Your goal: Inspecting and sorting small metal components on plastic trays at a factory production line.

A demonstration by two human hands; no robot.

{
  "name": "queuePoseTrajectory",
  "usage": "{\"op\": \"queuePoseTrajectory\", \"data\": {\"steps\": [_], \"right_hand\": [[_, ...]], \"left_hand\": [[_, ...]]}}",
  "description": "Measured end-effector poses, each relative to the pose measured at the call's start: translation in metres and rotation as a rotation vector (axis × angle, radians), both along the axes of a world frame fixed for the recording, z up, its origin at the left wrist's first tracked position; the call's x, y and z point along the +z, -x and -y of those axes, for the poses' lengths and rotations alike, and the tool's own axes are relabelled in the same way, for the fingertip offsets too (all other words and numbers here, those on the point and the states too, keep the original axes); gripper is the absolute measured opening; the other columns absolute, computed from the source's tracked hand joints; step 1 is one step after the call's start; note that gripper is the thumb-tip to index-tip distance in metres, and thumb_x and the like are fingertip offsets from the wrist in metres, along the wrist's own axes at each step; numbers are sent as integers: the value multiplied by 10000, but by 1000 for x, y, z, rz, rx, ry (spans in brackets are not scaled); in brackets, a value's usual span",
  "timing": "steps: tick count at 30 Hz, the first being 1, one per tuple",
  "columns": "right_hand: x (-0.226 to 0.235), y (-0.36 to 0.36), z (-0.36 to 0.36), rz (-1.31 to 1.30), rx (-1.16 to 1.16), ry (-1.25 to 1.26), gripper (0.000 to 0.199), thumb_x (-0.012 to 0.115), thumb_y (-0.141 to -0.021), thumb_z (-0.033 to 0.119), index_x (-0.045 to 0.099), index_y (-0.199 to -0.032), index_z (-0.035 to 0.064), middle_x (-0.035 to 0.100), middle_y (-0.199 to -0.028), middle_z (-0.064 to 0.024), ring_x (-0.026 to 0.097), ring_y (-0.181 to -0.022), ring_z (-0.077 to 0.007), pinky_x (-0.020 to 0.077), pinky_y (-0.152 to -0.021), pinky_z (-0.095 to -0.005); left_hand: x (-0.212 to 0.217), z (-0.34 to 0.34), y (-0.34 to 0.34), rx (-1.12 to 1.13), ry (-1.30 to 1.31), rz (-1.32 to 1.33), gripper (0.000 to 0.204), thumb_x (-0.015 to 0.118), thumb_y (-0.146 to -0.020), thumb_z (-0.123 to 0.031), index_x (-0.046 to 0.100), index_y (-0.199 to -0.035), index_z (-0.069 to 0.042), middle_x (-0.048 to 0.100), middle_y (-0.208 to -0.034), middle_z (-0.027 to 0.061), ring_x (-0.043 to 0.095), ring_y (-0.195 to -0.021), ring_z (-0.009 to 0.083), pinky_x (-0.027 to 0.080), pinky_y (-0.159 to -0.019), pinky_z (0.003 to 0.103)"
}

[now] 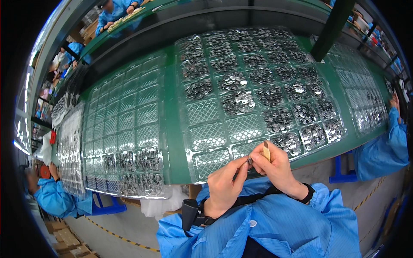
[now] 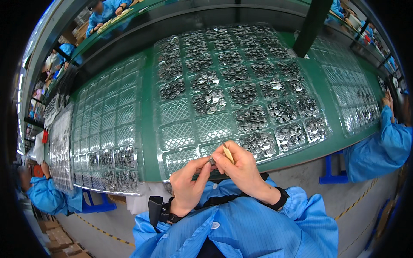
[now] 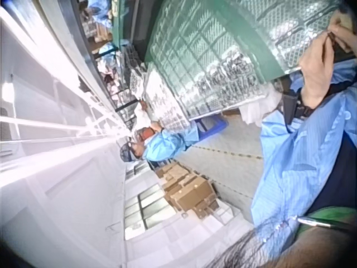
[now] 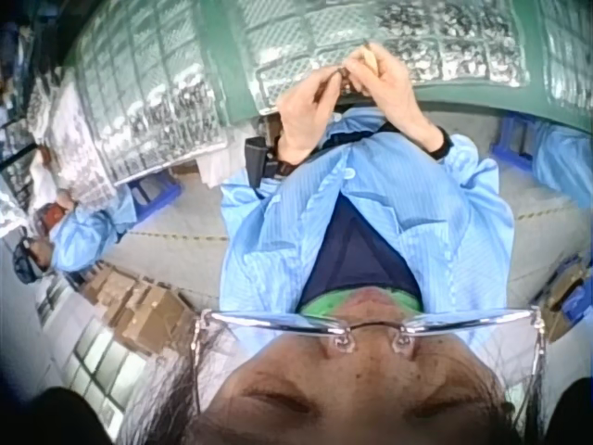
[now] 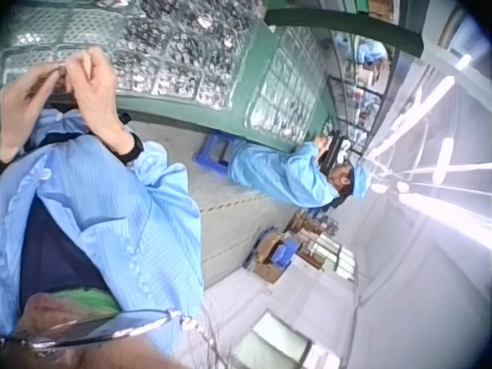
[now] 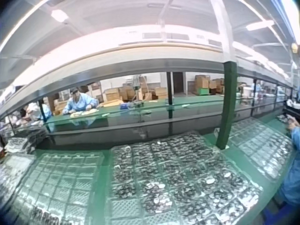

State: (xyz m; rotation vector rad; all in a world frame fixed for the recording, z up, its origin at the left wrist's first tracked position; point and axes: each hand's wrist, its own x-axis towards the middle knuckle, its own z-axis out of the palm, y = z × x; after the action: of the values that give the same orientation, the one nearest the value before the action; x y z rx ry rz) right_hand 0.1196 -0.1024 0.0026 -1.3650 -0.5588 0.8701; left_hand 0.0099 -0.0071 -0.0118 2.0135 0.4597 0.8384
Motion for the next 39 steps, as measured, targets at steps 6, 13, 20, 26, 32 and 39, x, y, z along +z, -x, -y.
{"op": "queuePoseTrajectory", "data": {"steps": [6, 13, 20, 26, 32, 39], "right_hand": [[-6, 10, -1, -18, -73, 0, 73, 525, -898, 101, 545, -899, 31, 472, -628, 25, 418, -532, -35, 326, -473, -180], [-36, -10, 21, 269, -222, 37, 114, 467, -915, 95, 500, -839, 16, 426, -659, 5, 341, -471, -26, 214, -421, -183], [-33, -8, 13, 339, -149, 82, 142, 471, -928, 156, 507, -849, 44, 367, -603, 43, 295, -469, -10, 177, -418, -181], [-33, -7, 10, 323, -162, 91, 148, 482, -923, 169, 505, -846, 44, 359, -596, 46, 298, -469, -9, 174, -419, -180], [-32, -5, 9, 329, -152, 75, 149, 480, -922, 160, 501, -836, 40, 378, -610, 39, 297, -468, -10, 181, -422, -180], [-34, -5, 12, 324, -155, 68, 142, 474, -923, 141, 500, -833, 35, 435, -678, 17, 308, -466, -13, 192, -419, -180]], "left_hand": [[9, -14, 21, 69, 101, 6, 170, 632, -797, -58, 632, -964, -23, 671, -840, 87, 664, -702, 166, 508, -597, 252], [12, -101, 124, 733, -4, -26, 153, 583, -829, -5, 550, -977, 16, 667, -802, 97, 640, -741, 115, 490, -622, 223], [4, -186, 224, 1124, -530, -297, 72, 636, -758, -71, 588, -805, -48, 595, -781, 80, 561, -782, 251, 445, -675, 342], [-3, -222, 235, 1126, -585, -366, 77, 643, -730, -66, 571, -760, -69, 577, -753, 52, 528, -787, 261, 424, -661, 368], [-5, -238, 231, 1081, -745, -600, 99, 645, -685, -65, 549, -707, -69, 573, -715, 41, 535, -779, 247, 437, -647, 368], [-6, -239, 226, 1086, -671, -589, 95, 649, -685, -73, 558, -713, -73, 574, -686, 37, 540, -771, 244, 441, -639, 362]]}}
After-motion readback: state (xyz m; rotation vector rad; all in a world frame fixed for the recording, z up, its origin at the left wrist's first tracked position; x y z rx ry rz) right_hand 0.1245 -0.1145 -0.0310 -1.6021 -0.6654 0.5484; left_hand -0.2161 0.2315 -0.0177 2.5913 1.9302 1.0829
